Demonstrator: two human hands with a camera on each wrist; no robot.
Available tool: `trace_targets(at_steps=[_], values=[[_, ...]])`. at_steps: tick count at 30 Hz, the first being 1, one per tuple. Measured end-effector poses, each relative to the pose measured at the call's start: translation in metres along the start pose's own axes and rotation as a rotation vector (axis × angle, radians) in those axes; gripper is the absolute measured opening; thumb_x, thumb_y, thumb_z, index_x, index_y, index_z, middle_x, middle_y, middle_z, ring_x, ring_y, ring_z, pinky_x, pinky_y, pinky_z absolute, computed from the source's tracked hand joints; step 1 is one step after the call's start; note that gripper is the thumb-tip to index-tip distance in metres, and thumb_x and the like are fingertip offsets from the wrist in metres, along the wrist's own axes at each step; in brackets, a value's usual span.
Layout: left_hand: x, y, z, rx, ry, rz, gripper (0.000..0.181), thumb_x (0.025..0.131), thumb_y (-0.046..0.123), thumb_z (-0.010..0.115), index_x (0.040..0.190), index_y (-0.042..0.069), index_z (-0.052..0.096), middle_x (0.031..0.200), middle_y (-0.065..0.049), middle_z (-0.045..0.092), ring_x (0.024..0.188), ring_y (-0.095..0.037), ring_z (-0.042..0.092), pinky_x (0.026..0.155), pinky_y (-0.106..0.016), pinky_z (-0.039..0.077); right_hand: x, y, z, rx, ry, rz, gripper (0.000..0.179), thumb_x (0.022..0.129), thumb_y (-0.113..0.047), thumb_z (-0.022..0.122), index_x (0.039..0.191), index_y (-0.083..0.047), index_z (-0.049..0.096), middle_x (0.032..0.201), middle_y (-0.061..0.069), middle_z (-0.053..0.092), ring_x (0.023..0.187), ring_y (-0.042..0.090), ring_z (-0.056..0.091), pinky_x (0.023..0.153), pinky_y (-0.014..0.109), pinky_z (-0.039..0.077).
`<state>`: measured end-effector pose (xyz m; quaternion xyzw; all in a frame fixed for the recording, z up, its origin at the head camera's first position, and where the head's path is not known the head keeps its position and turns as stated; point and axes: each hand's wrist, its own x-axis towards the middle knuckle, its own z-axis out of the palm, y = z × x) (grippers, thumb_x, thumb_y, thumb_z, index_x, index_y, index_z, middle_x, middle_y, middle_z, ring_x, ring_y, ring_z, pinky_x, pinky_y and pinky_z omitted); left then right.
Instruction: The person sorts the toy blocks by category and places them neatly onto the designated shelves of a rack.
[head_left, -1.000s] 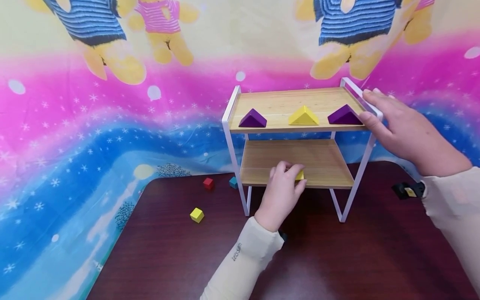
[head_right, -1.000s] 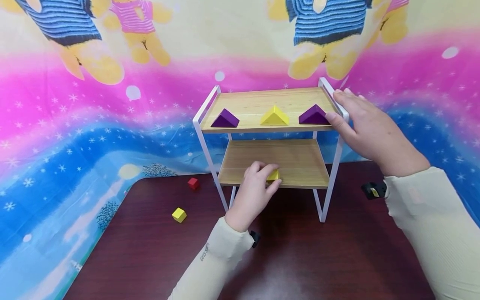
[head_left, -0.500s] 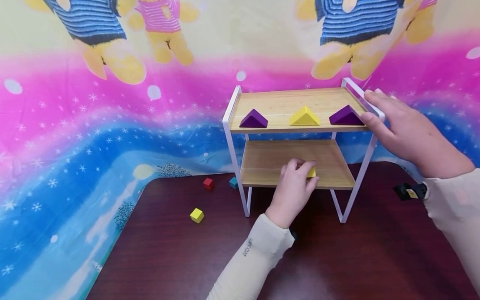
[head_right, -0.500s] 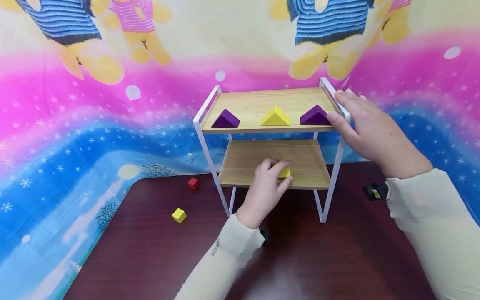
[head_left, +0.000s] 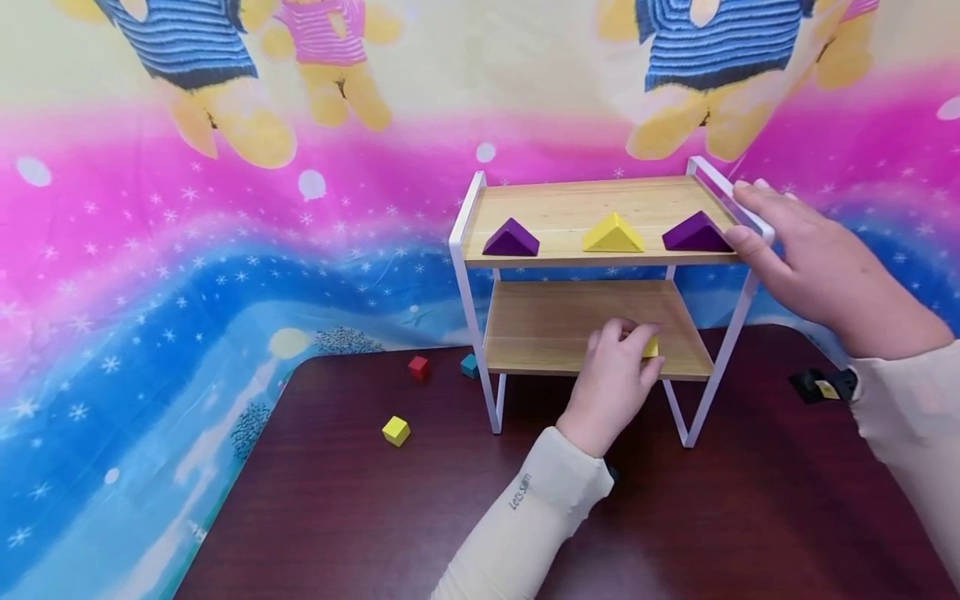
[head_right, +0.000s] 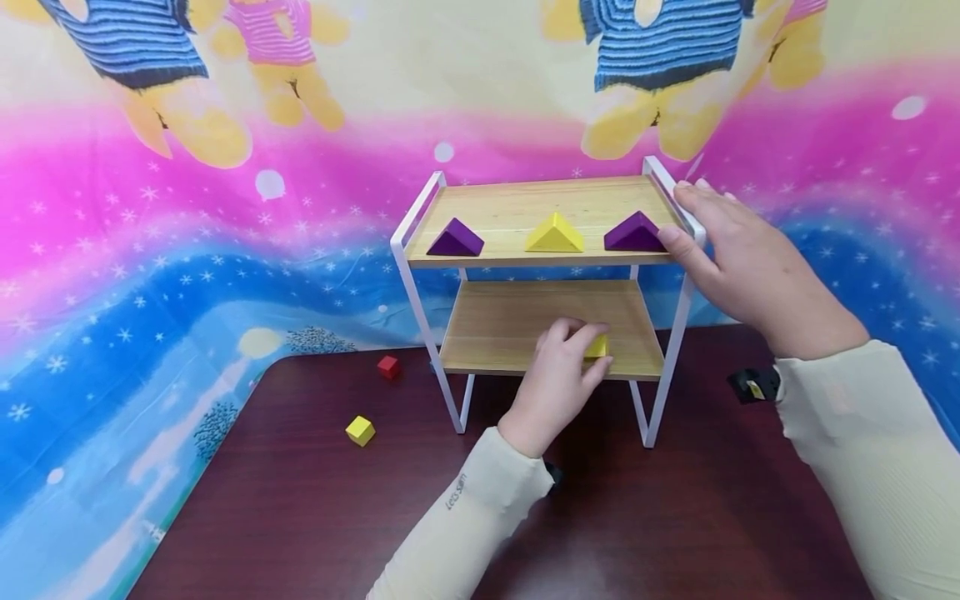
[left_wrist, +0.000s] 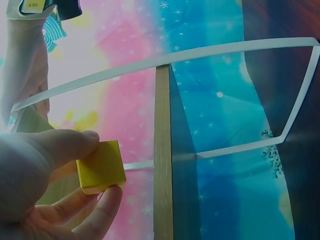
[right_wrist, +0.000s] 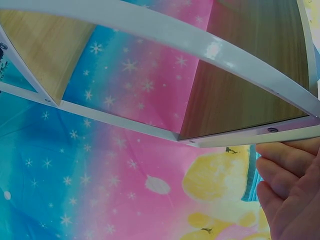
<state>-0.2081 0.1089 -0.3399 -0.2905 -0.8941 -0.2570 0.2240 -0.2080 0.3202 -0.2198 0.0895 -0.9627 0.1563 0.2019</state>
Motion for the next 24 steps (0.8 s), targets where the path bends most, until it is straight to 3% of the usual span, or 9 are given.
trace_targets(at_steps=[5, 19, 24], values=[[0.001, 0.006, 0.003, 0.018, -0.011, 0.009, 0.034, 0.098, 0.028, 0.07, 0.13, 0.021, 0.069, 0.121, -0.003, 0.062, 0.108, -0.016, 0.057, 0.091, -0.017, 0.048, -0.002, 0.0, 0.0, -0.004, 0.006, 0.003, 0.066, 0.108, -0.041, 0.042, 0.163, -0.019, 0.014, 0.166, 0.022, 0.014, 0.15, 0.049, 0.015, 0.093, 0.082, 0.032], [0.004, 0.013, 0.016, 0.051, -0.034, 0.03, 0.033, 0.099, 0.031, 0.068, 0.131, 0.024, 0.068, 0.121, 0.0, 0.062, 0.107, -0.014, 0.057, 0.09, -0.015, 0.048, 0.001, 0.001, 0.0, 0.008, -0.002, -0.012, 0.066, 0.108, -0.041, 0.042, 0.163, -0.02, 0.014, 0.166, 0.021, 0.013, 0.151, 0.047, 0.012, 0.101, 0.08, 0.026], [0.006, 0.018, 0.018, 0.061, -0.044, 0.032, 0.032, 0.099, 0.032, 0.068, 0.13, 0.023, 0.069, 0.122, 0.0, 0.063, 0.108, -0.014, 0.057, 0.089, -0.016, 0.049, 0.001, 0.001, -0.001, 0.003, 0.003, -0.013, 0.066, 0.108, -0.041, 0.042, 0.163, -0.02, 0.014, 0.166, 0.022, 0.013, 0.151, 0.048, 0.014, 0.099, 0.081, 0.028]])
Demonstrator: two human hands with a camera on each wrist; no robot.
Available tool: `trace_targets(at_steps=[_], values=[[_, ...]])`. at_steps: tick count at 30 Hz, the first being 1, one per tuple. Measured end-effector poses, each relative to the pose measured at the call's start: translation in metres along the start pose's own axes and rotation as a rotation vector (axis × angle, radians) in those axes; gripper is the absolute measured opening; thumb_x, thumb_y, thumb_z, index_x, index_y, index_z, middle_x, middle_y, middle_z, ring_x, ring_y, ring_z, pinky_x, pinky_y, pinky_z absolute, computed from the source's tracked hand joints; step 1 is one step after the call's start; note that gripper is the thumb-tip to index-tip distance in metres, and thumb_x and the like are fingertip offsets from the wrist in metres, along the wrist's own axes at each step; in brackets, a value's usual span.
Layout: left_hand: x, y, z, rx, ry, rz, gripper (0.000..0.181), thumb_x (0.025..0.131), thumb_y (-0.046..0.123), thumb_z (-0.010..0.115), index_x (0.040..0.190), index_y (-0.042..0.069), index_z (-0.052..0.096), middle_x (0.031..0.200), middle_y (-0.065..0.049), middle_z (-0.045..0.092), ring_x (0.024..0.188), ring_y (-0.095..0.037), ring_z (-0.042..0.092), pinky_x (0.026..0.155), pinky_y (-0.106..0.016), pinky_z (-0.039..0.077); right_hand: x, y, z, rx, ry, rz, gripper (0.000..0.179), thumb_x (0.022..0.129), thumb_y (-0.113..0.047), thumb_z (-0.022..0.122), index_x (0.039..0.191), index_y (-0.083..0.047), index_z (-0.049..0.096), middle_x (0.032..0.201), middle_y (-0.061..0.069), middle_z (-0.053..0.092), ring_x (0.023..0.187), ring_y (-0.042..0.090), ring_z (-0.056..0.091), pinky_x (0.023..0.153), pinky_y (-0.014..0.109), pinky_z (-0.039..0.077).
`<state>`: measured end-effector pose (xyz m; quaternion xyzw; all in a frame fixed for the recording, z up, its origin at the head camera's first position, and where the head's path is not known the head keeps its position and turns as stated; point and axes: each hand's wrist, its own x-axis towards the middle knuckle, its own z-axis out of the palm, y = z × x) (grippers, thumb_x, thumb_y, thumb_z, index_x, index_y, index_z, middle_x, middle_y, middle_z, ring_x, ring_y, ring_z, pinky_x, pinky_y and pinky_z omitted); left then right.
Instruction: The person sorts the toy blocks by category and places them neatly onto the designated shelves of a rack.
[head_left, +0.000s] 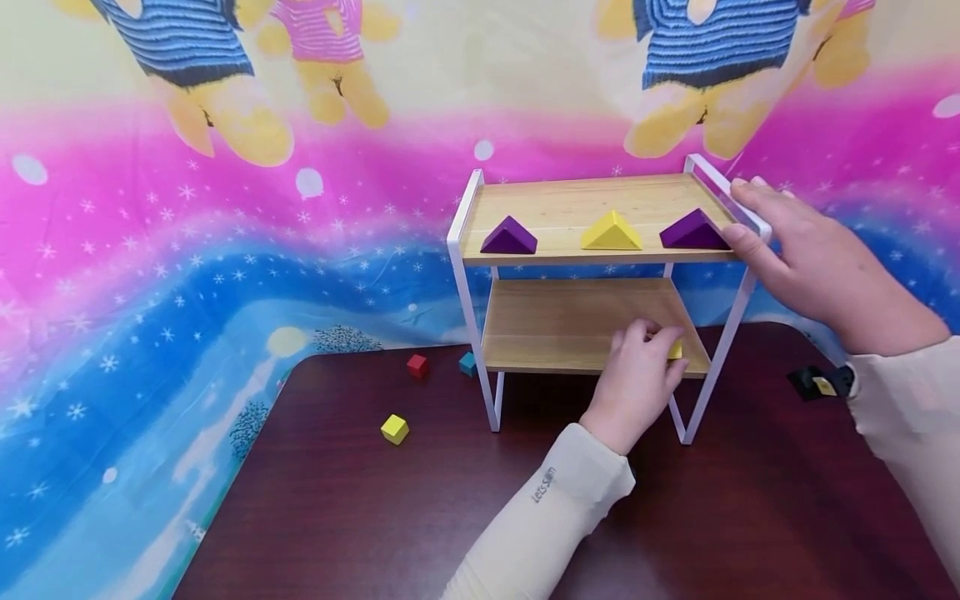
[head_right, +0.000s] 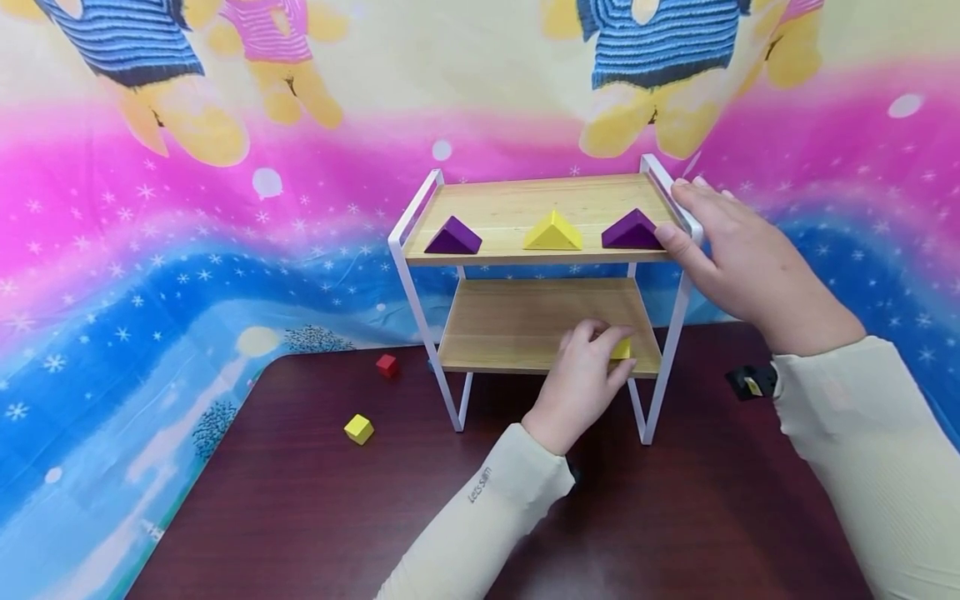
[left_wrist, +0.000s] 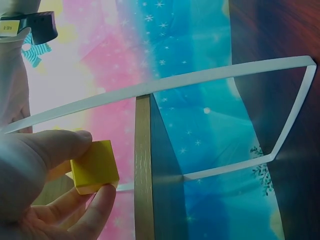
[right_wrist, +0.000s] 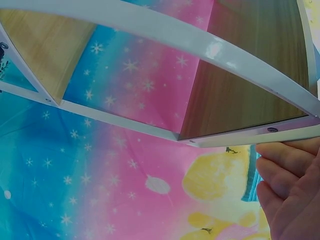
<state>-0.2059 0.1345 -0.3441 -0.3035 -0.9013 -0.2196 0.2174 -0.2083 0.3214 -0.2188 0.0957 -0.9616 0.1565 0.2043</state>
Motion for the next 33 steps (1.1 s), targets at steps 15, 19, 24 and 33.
trace_targets(at_steps=[15, 19, 24, 33], values=[[0.006, 0.006, 0.008, 0.063, -0.027, 0.017, 0.034, 0.099, 0.036, 0.067, 0.131, 0.027, 0.069, 0.118, 0.007, 0.065, 0.112, -0.007, 0.055, 0.1, -0.018, 0.042, 0.001, 0.001, 0.001, 0.004, -0.018, 0.012, 0.066, 0.108, -0.042, 0.042, 0.163, -0.021, 0.013, 0.167, 0.02, 0.012, 0.151, 0.047, 0.012, 0.102, 0.08, 0.025], [0.007, 0.006, 0.01, 0.087, -0.022, 0.026, 0.033, 0.098, 0.037, 0.068, 0.13, 0.027, 0.069, 0.117, 0.007, 0.065, 0.111, -0.006, 0.055, 0.1, -0.019, 0.042, 0.0, 0.001, 0.001, 0.006, -0.02, 0.007, 0.066, 0.108, -0.041, 0.042, 0.163, -0.021, 0.013, 0.167, 0.021, 0.012, 0.151, 0.047, 0.012, 0.101, 0.08, 0.025], [0.008, 0.005, 0.012, 0.111, -0.016, 0.041, 0.033, 0.098, 0.037, 0.068, 0.13, 0.027, 0.07, 0.115, 0.008, 0.067, 0.109, -0.006, 0.055, 0.099, -0.02, 0.043, 0.0, 0.001, 0.001, 0.007, -0.015, 0.003, 0.066, 0.108, -0.041, 0.043, 0.163, -0.021, 0.014, 0.167, 0.021, 0.013, 0.151, 0.047, 0.013, 0.101, 0.08, 0.025], [0.009, 0.006, 0.018, 0.091, 0.022, 0.029, 0.034, 0.097, 0.036, 0.07, 0.129, 0.027, 0.071, 0.114, 0.006, 0.066, 0.106, -0.007, 0.056, 0.094, -0.019, 0.044, -0.002, 0.001, -0.001, 0.021, -0.001, -0.007, 0.066, 0.108, -0.042, 0.042, 0.163, -0.021, 0.014, 0.167, 0.019, 0.013, 0.152, 0.045, 0.011, 0.109, 0.076, 0.018]])
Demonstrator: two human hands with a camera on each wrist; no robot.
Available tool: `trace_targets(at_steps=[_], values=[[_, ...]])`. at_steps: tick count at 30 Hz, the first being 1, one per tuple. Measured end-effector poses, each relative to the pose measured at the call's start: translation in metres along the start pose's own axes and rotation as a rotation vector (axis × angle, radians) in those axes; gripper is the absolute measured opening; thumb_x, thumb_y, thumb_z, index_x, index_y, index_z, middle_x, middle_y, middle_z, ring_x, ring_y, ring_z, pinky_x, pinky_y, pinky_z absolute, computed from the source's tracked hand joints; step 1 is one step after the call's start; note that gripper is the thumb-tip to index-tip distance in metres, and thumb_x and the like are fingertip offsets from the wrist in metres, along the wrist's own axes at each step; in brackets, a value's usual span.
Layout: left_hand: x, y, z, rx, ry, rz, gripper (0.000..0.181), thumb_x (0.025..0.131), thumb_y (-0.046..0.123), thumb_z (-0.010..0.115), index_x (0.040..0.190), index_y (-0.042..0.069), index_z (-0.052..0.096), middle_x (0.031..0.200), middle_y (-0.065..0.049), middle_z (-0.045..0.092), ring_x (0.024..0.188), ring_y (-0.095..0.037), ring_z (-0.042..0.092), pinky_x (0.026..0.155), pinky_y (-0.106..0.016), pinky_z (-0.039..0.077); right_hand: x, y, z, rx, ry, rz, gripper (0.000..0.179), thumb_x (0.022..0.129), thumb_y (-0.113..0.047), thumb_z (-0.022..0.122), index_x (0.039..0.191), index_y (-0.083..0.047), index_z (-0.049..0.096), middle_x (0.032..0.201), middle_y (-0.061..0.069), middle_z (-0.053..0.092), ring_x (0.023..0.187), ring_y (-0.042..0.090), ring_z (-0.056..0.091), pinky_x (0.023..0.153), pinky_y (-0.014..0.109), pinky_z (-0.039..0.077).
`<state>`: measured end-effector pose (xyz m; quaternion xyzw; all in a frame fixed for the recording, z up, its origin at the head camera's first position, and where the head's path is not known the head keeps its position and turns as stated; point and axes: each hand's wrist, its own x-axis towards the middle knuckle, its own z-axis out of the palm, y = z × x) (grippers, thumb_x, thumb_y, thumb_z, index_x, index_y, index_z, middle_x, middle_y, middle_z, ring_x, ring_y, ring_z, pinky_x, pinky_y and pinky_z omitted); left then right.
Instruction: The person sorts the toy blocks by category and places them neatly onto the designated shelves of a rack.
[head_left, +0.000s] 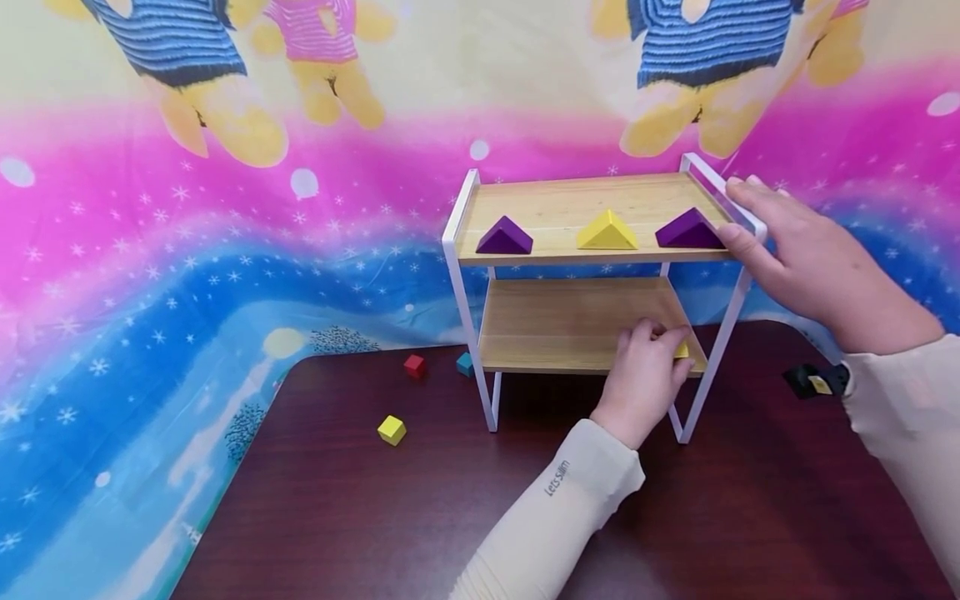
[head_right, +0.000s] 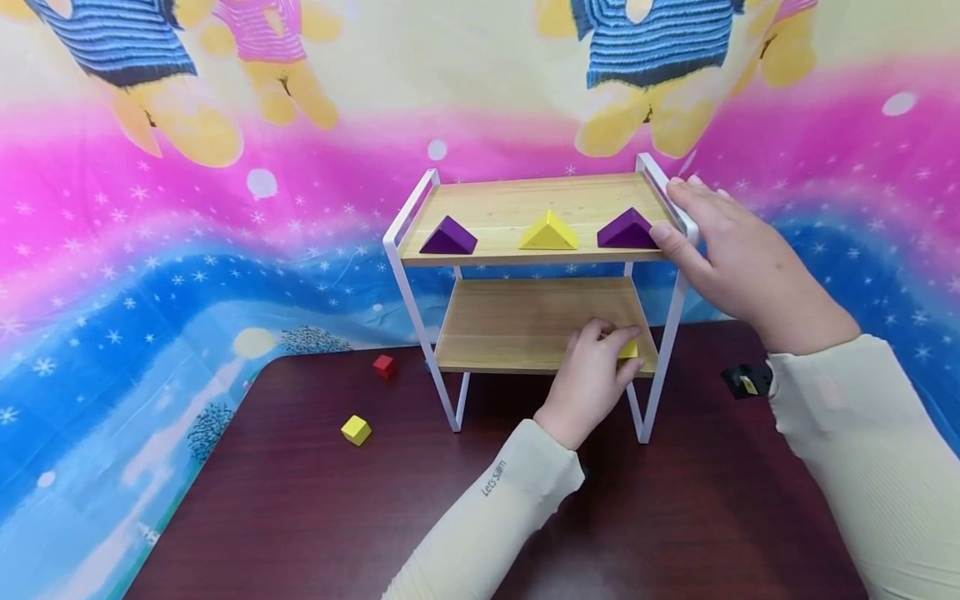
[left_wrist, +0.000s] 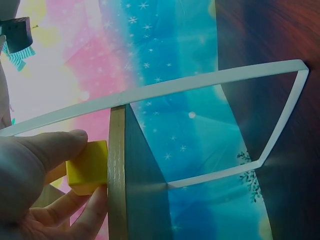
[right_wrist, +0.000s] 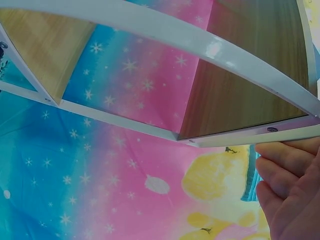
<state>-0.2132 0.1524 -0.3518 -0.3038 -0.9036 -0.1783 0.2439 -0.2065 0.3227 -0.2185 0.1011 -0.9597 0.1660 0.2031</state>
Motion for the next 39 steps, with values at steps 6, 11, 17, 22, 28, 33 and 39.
trace_targets(at_steps=[6, 11, 17, 22, 28, 33, 39], values=[[-0.001, 0.001, 0.001, -0.015, 0.014, -0.009, 0.032, 0.097, 0.036, 0.07, 0.127, 0.027, 0.071, 0.113, 0.006, 0.065, 0.105, -0.008, 0.055, 0.093, -0.018, 0.044, 0.0, -0.001, -0.001, -0.006, 0.003, -0.01, 0.066, 0.108, -0.042, 0.042, 0.163, -0.02, 0.015, 0.167, 0.02, 0.013, 0.152, 0.044, 0.011, 0.112, 0.074, 0.016], [-0.003, 0.0, 0.0, -0.059, 0.002, -0.03, 0.029, 0.098, 0.035, 0.069, 0.125, 0.026, 0.072, 0.115, 0.004, 0.063, 0.105, -0.009, 0.054, 0.091, -0.015, 0.044, 0.0, -0.002, -0.001, -0.004, 0.005, -0.009, 0.066, 0.108, -0.042, 0.042, 0.163, -0.02, 0.015, 0.167, 0.02, 0.013, 0.152, 0.045, 0.011, 0.111, 0.075, 0.017], [-0.003, -0.003, 0.001, -0.065, 0.007, -0.026, 0.028, 0.097, 0.033, 0.071, 0.123, 0.024, 0.072, 0.115, 0.004, 0.064, 0.104, -0.009, 0.055, 0.092, -0.015, 0.044, 0.0, -0.001, -0.002, -0.002, 0.009, -0.012, 0.065, 0.108, -0.041, 0.042, 0.163, -0.019, 0.015, 0.167, 0.02, 0.014, 0.152, 0.045, 0.012, 0.11, 0.076, 0.018], [-0.004, -0.004, 0.0, -0.083, 0.009, -0.024, 0.028, 0.096, 0.032, 0.071, 0.123, 0.023, 0.071, 0.115, 0.003, 0.064, 0.104, -0.009, 0.056, 0.093, -0.015, 0.045, 0.0, -0.001, -0.001, -0.007, 0.005, -0.007, 0.066, 0.108, -0.042, 0.041, 0.163, -0.019, 0.015, 0.167, 0.021, 0.013, 0.152, 0.045, 0.012, 0.11, 0.076, 0.019], [-0.006, -0.006, 0.001, -0.106, 0.014, -0.026, 0.029, 0.096, 0.029, 0.072, 0.123, 0.021, 0.07, 0.113, 0.002, 0.063, 0.099, -0.008, 0.058, 0.091, -0.013, 0.046, 0.001, -0.002, 0.0, -0.025, -0.003, 0.009, 0.066, 0.108, -0.041, 0.042, 0.163, -0.018, 0.015, 0.166, 0.022, 0.013, 0.151, 0.047, 0.013, 0.107, 0.077, 0.022], [-0.006, -0.01, 0.003, -0.134, 0.018, -0.021, 0.029, 0.096, 0.027, 0.072, 0.124, 0.019, 0.069, 0.113, 0.001, 0.063, 0.098, -0.007, 0.059, 0.091, -0.011, 0.046, 0.001, -0.001, 0.001, -0.026, -0.003, 0.009, 0.066, 0.108, -0.042, 0.042, 0.163, -0.021, 0.014, 0.167, 0.021, 0.013, 0.151, 0.046, 0.013, 0.103, 0.079, 0.024], [-0.009, -0.014, 0.002, -0.169, 0.018, -0.02, 0.033, 0.097, 0.027, 0.071, 0.129, 0.018, 0.067, 0.115, 0.001, 0.063, 0.099, -0.006, 0.059, 0.092, -0.01, 0.045, 0.001, 0.0, 0.001, -0.017, -0.008, 0.012, 0.066, 0.108, -0.043, 0.042, 0.163, -0.021, 0.014, 0.167, 0.02, 0.012, 0.152, 0.045, 0.011, 0.106, 0.078, 0.021]])
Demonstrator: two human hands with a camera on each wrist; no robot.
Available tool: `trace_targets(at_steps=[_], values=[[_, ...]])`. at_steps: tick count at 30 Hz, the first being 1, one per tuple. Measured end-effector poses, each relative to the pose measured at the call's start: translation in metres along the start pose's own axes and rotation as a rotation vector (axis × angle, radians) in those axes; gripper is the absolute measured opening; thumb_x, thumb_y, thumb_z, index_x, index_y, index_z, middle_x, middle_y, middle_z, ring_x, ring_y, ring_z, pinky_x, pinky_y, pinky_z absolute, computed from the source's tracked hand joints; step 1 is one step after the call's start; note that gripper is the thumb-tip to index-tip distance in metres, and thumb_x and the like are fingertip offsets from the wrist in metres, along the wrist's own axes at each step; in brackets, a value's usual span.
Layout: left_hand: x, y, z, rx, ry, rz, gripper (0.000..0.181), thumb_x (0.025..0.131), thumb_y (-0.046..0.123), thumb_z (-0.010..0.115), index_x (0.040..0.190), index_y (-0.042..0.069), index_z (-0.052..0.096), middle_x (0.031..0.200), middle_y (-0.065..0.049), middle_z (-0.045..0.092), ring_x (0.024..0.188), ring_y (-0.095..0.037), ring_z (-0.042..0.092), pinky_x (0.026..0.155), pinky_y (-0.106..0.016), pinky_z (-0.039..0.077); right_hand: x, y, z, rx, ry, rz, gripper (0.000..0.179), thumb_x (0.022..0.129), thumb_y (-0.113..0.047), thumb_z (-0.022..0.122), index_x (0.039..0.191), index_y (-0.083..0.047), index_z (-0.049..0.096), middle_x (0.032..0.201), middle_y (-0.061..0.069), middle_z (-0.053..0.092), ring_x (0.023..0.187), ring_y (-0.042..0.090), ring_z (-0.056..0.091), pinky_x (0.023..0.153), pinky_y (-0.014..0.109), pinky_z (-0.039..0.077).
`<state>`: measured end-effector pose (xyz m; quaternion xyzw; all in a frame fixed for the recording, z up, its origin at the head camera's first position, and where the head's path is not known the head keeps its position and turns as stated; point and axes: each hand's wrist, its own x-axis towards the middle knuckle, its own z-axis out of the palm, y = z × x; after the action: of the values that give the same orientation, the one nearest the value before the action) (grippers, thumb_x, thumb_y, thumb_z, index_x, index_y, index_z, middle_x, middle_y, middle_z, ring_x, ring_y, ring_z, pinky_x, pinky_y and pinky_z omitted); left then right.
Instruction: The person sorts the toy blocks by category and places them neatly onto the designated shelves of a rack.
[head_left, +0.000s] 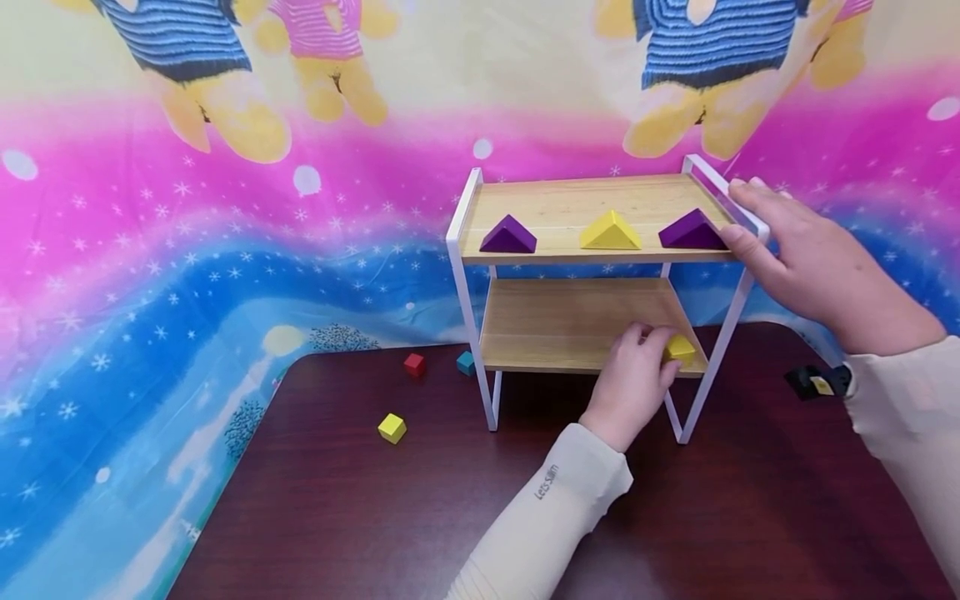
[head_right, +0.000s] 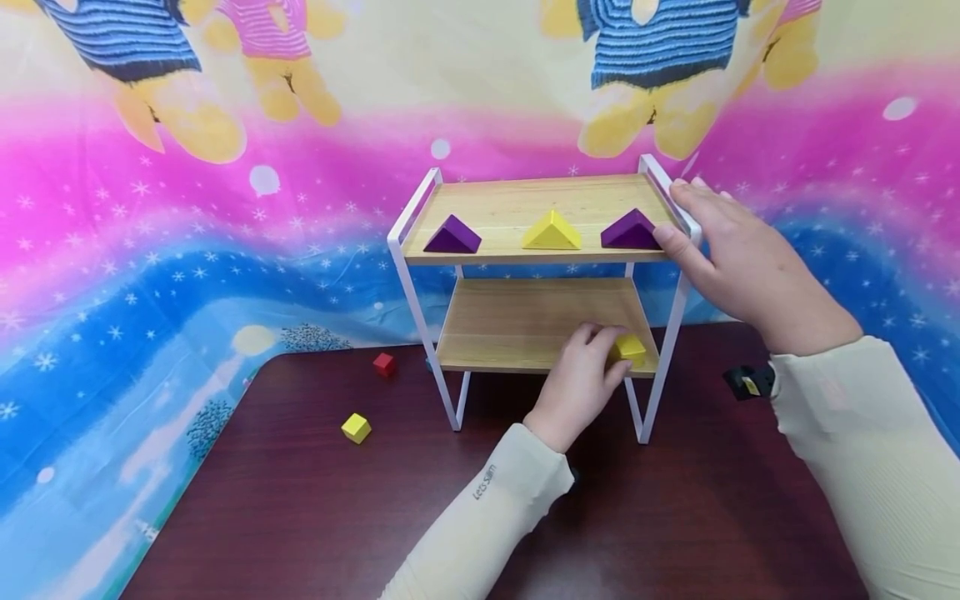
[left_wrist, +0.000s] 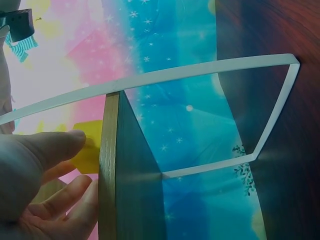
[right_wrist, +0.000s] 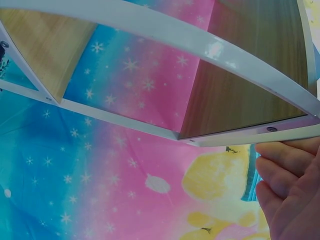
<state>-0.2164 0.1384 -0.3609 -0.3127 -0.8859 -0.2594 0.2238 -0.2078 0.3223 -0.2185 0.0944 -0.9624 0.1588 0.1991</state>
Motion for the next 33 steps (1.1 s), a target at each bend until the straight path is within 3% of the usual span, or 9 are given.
trace_targets(at_steps=[9, 16, 33], values=[[-0.005, -0.007, -0.006, -0.024, -0.002, -0.019, 0.032, 0.098, 0.027, 0.07, 0.128, 0.017, 0.067, 0.118, 0.0, 0.063, 0.103, -0.007, 0.059, 0.094, -0.01, 0.046, 0.002, 0.0, -0.001, -0.011, -0.028, 0.007, 0.067, 0.107, -0.041, 0.043, 0.163, -0.023, 0.012, 0.167, 0.02, 0.011, 0.151, 0.047, 0.012, 0.098, 0.081, 0.028], [-0.011, -0.012, -0.014, -0.016, 0.03, -0.022, 0.03, 0.096, 0.028, 0.072, 0.125, 0.017, 0.068, 0.114, 0.0, 0.063, 0.102, -0.01, 0.061, 0.095, -0.014, 0.047, 0.002, 0.0, -0.001, -0.008, -0.018, 0.002, 0.067, 0.107, -0.041, 0.043, 0.163, -0.022, 0.013, 0.167, 0.02, 0.012, 0.151, 0.048, 0.013, 0.1, 0.081, 0.027], [-0.037, -0.024, -0.031, -0.04, 0.071, -0.041, 0.034, 0.095, 0.031, 0.073, 0.126, 0.017, 0.069, 0.111, -0.001, 0.064, 0.101, -0.012, 0.062, 0.093, -0.017, 0.05, 0.001, -0.001, -0.003, -0.032, -0.036, 0.014, 0.067, 0.107, -0.04, 0.043, 0.164, -0.022, 0.011, 0.167, 0.022, 0.011, 0.151, 0.049, 0.013, 0.09, 0.082, 0.035]])
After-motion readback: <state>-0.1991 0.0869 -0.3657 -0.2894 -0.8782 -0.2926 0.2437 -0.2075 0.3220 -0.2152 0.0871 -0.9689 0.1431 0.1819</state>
